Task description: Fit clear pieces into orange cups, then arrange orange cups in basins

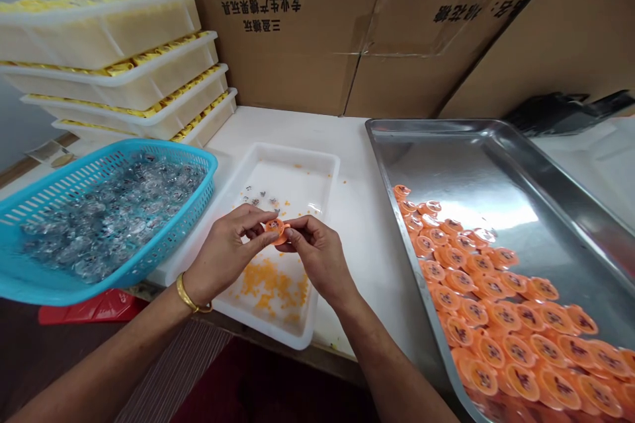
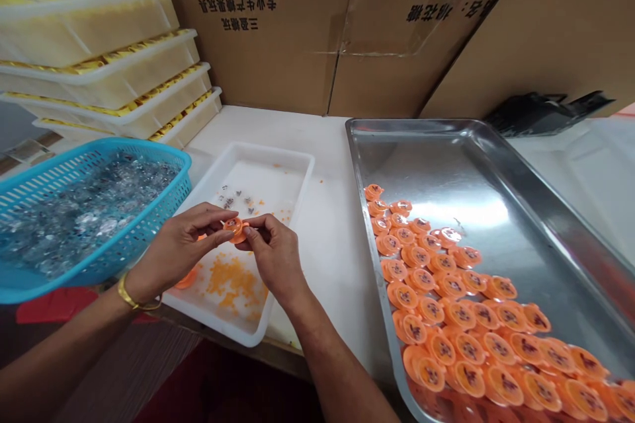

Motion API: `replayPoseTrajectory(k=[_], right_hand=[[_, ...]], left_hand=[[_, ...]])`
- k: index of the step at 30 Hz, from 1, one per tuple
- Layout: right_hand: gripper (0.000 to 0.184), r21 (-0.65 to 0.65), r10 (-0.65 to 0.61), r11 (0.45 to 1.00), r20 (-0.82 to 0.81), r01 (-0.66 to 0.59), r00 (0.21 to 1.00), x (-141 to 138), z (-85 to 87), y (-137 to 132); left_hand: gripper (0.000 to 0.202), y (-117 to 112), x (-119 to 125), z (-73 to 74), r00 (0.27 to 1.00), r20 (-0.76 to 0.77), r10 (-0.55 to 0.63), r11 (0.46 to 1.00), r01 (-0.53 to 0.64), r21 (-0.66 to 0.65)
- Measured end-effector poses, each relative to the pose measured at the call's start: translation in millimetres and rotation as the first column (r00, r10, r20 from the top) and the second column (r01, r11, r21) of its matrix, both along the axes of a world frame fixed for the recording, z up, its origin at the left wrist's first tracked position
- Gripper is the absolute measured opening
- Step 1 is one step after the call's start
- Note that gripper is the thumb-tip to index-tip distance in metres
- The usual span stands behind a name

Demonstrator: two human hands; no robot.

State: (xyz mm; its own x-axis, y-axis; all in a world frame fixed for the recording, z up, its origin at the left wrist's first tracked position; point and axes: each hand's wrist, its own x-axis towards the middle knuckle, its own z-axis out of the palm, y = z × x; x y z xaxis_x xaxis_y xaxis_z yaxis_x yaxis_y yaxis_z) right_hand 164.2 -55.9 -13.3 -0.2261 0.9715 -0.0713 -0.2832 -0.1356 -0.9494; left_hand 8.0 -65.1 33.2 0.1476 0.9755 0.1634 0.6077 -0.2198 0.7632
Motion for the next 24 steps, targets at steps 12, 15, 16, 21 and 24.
replayPoseTrajectory(k=[12, 15, 16, 21, 24], right_hand=[[0.018, 0.127, -0.059, 0.991, 0.106, 0.045, 0.993, -3, -2.0, -3], [0.018, 0.121, -0.046, 0.992, 0.102, 0.034, 0.994, -2, -2.2, -2], [0.019, 0.118, -0.045, 0.992, 0.103, 0.032, 0.994, -2, -2.4, -2], [0.020, 0.085, -0.037, 0.996, 0.116, 0.028, 0.993, -2, -4.3, -1], [0.017, 0.063, -0.034, 0.998, 0.130, 0.026, 0.991, -2, -4.2, -1]], left_hand=[[0.022, 6, -6, 3.3, 0.970, -0.224, -0.092, 0.980, 0.128, 0.150], [0.021, 6, -7, 6.8, 0.970, -0.221, -0.105, 0.984, 0.134, 0.121], [0.020, 5, -7, 7.3, 0.970, -0.217, -0.112, 0.983, 0.140, 0.116], [0.018, 2, -6, 4.9, 0.975, -0.178, -0.131, 0.981, 0.153, 0.116], [0.018, -1, -5, 0.4, 0.972, -0.195, -0.134, 0.968, 0.170, 0.182]])
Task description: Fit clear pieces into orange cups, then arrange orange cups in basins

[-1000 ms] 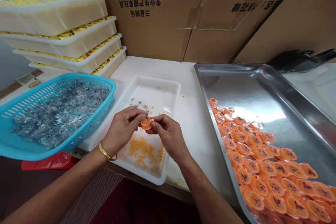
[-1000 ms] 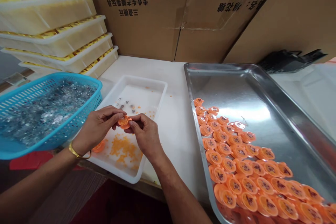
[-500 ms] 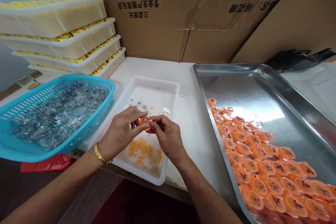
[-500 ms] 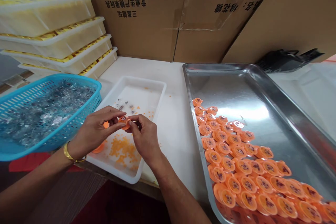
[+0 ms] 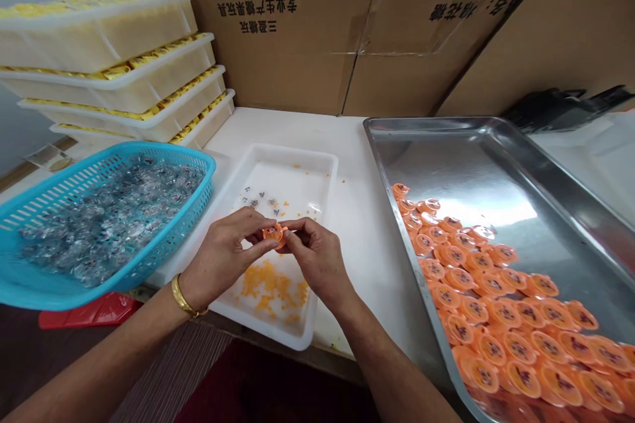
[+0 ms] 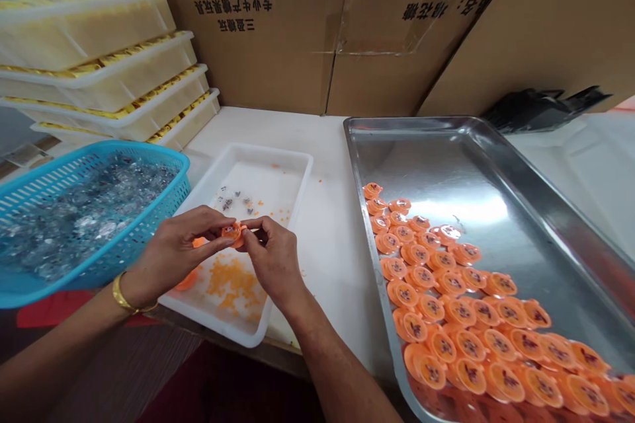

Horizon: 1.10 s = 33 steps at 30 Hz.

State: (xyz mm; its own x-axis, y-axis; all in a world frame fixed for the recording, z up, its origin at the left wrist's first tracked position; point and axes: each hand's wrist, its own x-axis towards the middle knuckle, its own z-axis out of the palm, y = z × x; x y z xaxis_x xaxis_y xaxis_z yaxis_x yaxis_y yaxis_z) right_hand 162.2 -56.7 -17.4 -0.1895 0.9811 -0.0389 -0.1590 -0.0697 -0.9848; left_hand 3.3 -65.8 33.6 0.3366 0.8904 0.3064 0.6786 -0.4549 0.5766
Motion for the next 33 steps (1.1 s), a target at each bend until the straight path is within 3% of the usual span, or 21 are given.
replayPoseTrajectory(k=[6, 12, 18, 23, 26, 30, 33], right_hand=[[0.012, -0.077, -0.016, 0.997, -0.017, 0.015, 1.000, 3, 5.3, 1], [0.011, -0.125, -0.039, 0.992, -0.068, 0.030, 0.997, 3, 5.1, 3], [0.007, -0.141, -0.074, 0.988, -0.092, 0.060, 0.993, 2, 3.3, 4], [0.002, -0.135, -0.103, 0.987, -0.078, 0.092, 0.992, 2, 2.9, 4], [0.005, -0.157, -0.109, 0.983, -0.107, 0.092, 0.988, 2, 4.3, 3], [0.011, -0.151, -0.111, 0.984, -0.116, 0.093, 0.987, 2, 7.2, 0], [0.011, -0.095, -0.139, 0.987, -0.126, 0.127, 0.982, 2, 8.1, -1]], left_hand=[[0.027, -7, 2, -13.2, 0.980, -0.192, -0.054, 0.980, 0.089, 0.177], [0.030, -8, 2, -23.2, 0.978, -0.208, -0.037, 0.965, 0.088, 0.246], [0.036, -3, 0, -28.8, 0.937, -0.339, -0.080, 0.914, 0.205, 0.350], [0.043, -7, 4, -35.2, 0.882, -0.471, 0.011, 0.861, 0.231, 0.453], [0.045, -13, 9, -39.3, 0.860, -0.505, 0.070, 0.883, 0.183, 0.433], [0.044, -22, 17, -41.9, 0.904, -0.419, 0.085, 0.921, 0.089, 0.379], [0.042, -24, 20, -31.3, 0.988, -0.143, 0.055, 0.981, -0.027, 0.191]])
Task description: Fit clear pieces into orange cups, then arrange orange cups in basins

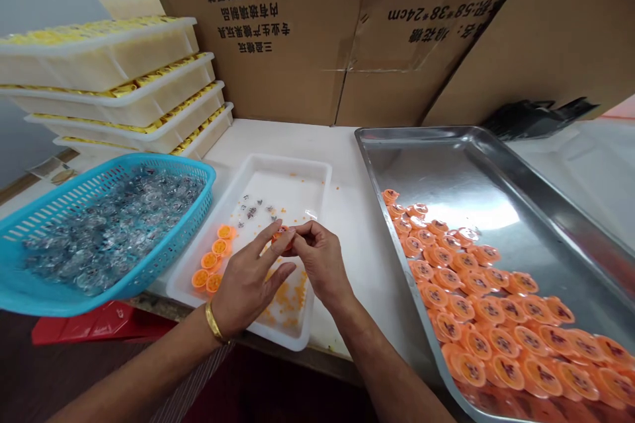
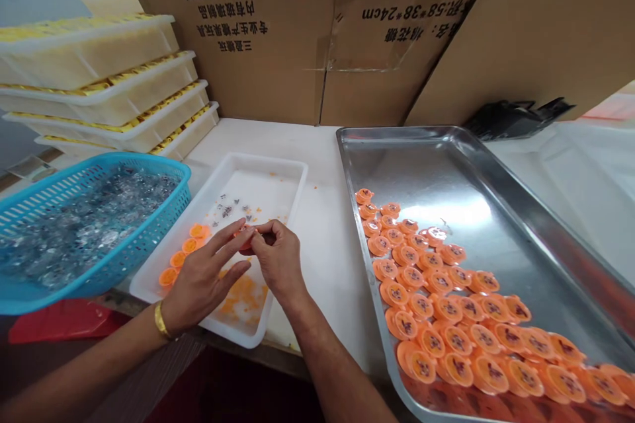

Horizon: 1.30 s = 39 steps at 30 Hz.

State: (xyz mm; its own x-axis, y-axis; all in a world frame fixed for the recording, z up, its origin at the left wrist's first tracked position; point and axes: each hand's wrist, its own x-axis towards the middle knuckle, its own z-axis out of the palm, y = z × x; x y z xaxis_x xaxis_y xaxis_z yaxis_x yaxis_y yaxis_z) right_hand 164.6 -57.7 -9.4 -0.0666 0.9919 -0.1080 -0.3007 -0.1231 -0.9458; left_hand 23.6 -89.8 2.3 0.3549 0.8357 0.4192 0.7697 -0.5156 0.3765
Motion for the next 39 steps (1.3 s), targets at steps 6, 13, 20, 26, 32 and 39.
replayPoseTrajectory(k=[6, 13, 20, 26, 32, 39], right_hand=[[0.009, 0.364, -0.110, 0.930, 0.163, 0.044, 0.980, -3, -7.6, -2], [0.015, 0.330, 0.067, 0.939, 0.099, -0.096, 0.993, -7, 0.2, -9], [0.010, 0.127, -0.012, 0.992, -0.034, 0.016, 0.999, -24, 4.7, -21], [0.030, 0.061, -0.149, 0.986, -0.047, 0.152, 0.988, -29, -1.9, -35], [0.028, 0.103, -0.076, 0.992, 0.023, 0.073, 0.997, -7, 10.1, -46], [0.026, 0.163, -0.066, 0.984, -0.052, 0.073, 0.996, 7, 12.4, -53]], left_hand=[[0.047, 10, -3, 23.5, 0.728, 0.586, 0.356, 0.848, 0.011, -0.529], [0.032, 14, -10, 17.3, 0.630, 0.701, 0.334, 0.788, 0.222, -0.574], [0.029, -3, -12, 9.2, 0.816, 0.517, 0.258, 0.915, -0.036, -0.401], [0.039, -4, -16, 7.6, 0.873, 0.393, 0.288, 0.892, -0.096, -0.441], [0.031, -12, -2, 17.2, 0.937, 0.337, 0.087, 0.983, -0.026, -0.181], [0.027, -18, 15, 24.6, 0.927, 0.370, 0.059, 0.978, 0.021, -0.209]])
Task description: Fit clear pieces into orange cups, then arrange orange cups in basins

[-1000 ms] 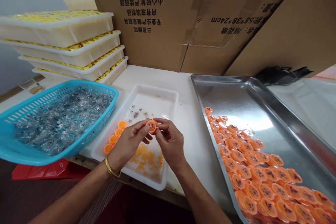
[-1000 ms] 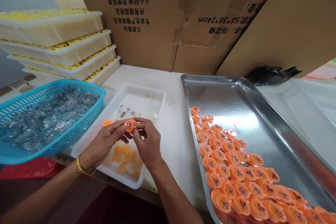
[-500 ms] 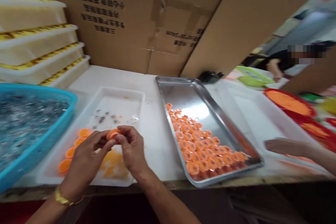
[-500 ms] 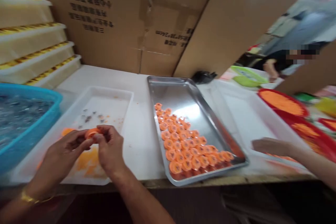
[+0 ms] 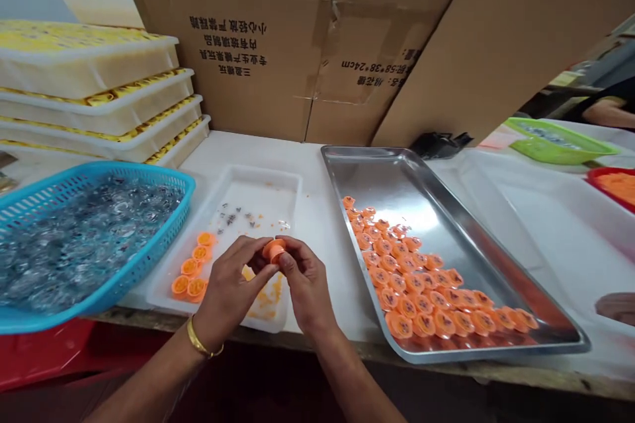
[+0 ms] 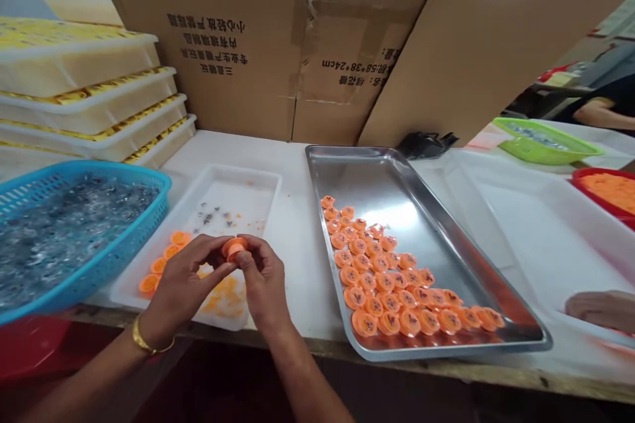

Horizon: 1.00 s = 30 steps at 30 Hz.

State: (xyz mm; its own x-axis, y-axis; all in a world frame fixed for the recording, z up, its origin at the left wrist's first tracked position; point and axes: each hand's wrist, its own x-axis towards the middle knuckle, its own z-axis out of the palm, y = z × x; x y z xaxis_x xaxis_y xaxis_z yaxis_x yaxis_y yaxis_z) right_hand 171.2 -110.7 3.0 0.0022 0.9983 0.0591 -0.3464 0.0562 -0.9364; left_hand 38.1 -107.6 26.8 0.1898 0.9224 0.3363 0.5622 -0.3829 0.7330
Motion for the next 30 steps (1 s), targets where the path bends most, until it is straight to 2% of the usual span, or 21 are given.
replayPoseTrajectory(k=[5, 12, 14, 16, 19, 20, 21, 22, 23, 24, 25, 27, 30], right_hand=[[0.033, 0.015, 0.045, 0.999, 0.004, -0.045, 0.999, 5, -2.2, -5], [0.020, -0.017, -0.049, 0.999, 0.091, 0.051, 0.995, 9, 7.4, -5], [0.018, -0.023, -0.080, 0.996, 0.122, 0.084, 0.989, 9, 10.9, -7], [0.018, -0.044, -0.052, 0.997, 0.156, 0.060, 0.986, 17, 15.3, -6], [0.023, -0.059, -0.046, 0.996, 0.269, 0.064, 0.962, 64, 25.6, 12], [0.027, -0.047, -0.100, 0.991, 0.343, 0.123, 0.934, 90, 29.0, 23], [0.033, -0.026, -0.203, 0.972, 0.419, 0.235, 0.885, 119, 31.5, 36], [0.040, -0.009, -0.289, 0.938, 0.528, 0.345, 0.799, 150, 32.7, 51], [0.043, 0.029, -0.361, 0.889, 0.656, 0.456, 0.662, 180, 32.1, 66], [0.039, 0.039, -0.358, 0.848, 0.779, 0.529, 0.516, 206, 29.8, 81], [0.033, 0.028, -0.338, 0.834, 0.815, 0.551, 0.471, 228, 25.8, 95], [0.026, -0.012, -0.281, 0.822, 0.862, 0.570, 0.422, 256, 14.5, 114], [0.028, -0.074, -0.199, 0.837, 0.882, 0.543, 0.427, 262, -3.3, 127]], left_hand=[[0.025, -2, 0, 5.2, 0.995, 0.095, -0.025, 1.000, 0.025, -0.002], [0.023, 0, 6, 1.4, 0.999, 0.007, -0.035, 0.999, 0.035, -0.008], [0.026, 3, 10, -0.5, 1.000, 0.014, -0.020, 0.996, 0.022, -0.088], [0.029, 8, 15, -1.1, 0.999, 0.051, -0.016, 0.968, 0.028, -0.249], [0.041, 16, 17, 0.1, 0.983, 0.178, -0.037, 0.895, 0.112, -0.432], [0.047, 18, 16, 0.0, 0.974, 0.224, -0.040, 0.882, 0.140, -0.450], [0.052, 21, 13, -0.9, 0.967, 0.253, -0.033, 0.878, 0.149, -0.456], [0.056, 23, 9, -2.8, 0.965, 0.260, -0.016, 0.877, 0.138, -0.460], [0.056, 24, 4, -5.7, 0.970, 0.244, 0.007, 0.876, 0.112, -0.469], [0.055, 25, -1, -9.5, 0.977, 0.212, 0.030, 0.873, 0.078, -0.482], [0.051, 26, -7, -14.0, 0.984, 0.174, 0.046, 0.865, 0.048, -0.499], [0.045, 27, -16, -23.0, 0.992, 0.120, 0.045, 0.849, 0.026, -0.528], [0.039, 25, -22, -29.0, 0.995, 0.099, 0.015, 0.840, 0.041, -0.541]])
